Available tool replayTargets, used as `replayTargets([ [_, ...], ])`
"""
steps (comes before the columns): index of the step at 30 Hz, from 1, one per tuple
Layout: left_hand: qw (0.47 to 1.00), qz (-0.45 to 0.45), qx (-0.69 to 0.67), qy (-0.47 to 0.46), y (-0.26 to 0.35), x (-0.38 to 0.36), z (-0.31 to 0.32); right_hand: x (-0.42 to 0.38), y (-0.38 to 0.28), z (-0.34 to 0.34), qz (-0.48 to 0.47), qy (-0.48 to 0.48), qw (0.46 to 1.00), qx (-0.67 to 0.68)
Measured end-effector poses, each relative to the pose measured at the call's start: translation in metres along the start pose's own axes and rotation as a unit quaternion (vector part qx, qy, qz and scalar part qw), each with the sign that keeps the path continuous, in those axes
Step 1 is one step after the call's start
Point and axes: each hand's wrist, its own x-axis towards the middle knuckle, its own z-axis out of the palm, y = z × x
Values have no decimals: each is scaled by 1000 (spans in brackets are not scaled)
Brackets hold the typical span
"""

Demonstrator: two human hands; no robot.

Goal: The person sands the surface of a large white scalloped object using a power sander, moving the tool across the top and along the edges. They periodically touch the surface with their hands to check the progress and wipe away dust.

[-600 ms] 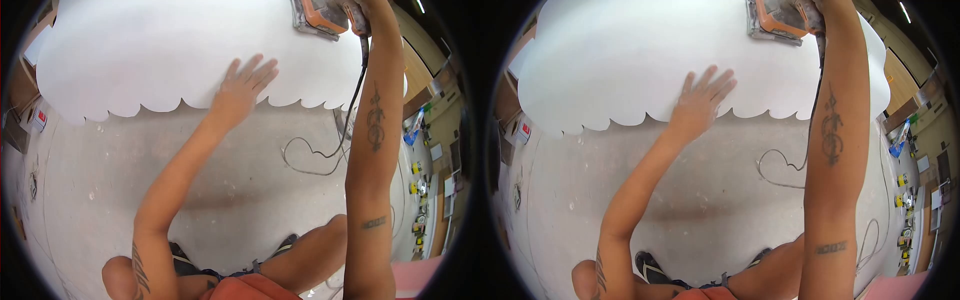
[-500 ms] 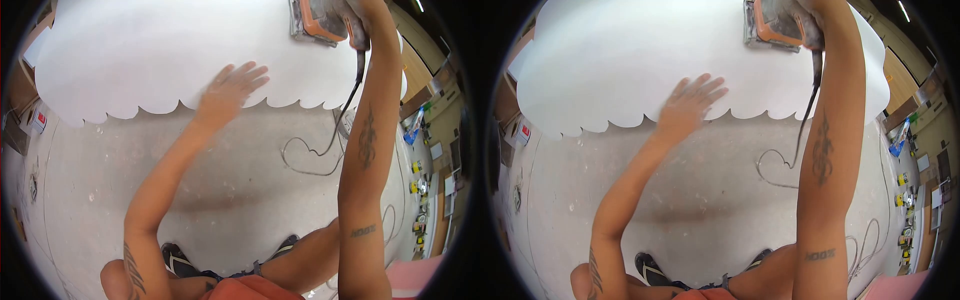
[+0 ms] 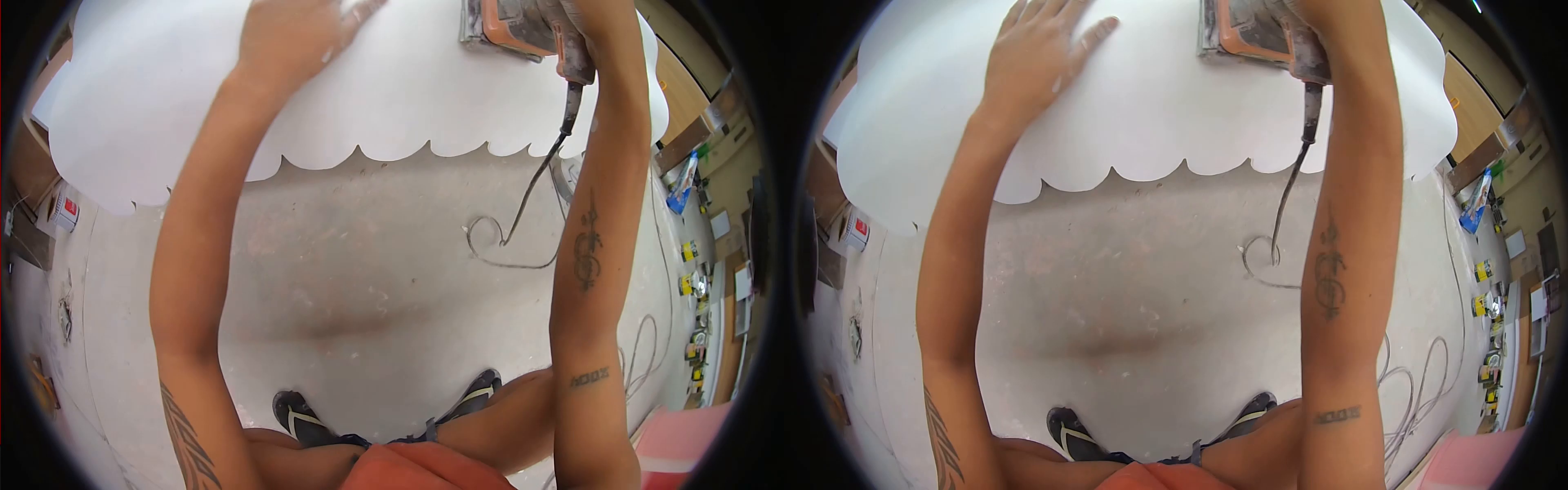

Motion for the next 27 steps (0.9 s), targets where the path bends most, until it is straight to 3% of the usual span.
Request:
replayTargets([
  [1, 1000, 2, -1, -1, -4, -2, -4, -2, 16, 0, -46, -5, 998, 31],
  [3, 995, -85, 3, -54, -16, -7, -15, -10, 39, 6, -93, -11, 994, 62],
  [4, 997, -62, 48, 23, -38, -18, -4, -17, 43, 10, -104, 17, 994, 38],
  [9, 993, -55, 97, 47, -109, -66, 2, -77, 72, 19, -96, 70, 992, -35],
  [11, 994, -31, 86, 60, -112, -70, -6, -88, 88, 24, -159, 106, 981, -37],
  [13, 996, -15, 85, 36, -111, -78, -13, -84, 92, 22, -154, 117, 981, -24],
  [16, 997, -7, 63, 33, -116, -85, -14, -61, 86, 10, -31, 102, 994, -17],
  [20, 998, 0, 51, 38, -113, -82, -15, -59, 79, 15, -32, 116, 993, -4],
  [22, 998, -3, 39, 55, -107, -81, -13, -81, 78, 28, -128, 152, 980, -29],
  [27, 996, 8, 35, 82, -105, -80, -9, -129, 100, 54, -162, 176, 971, -11],
])
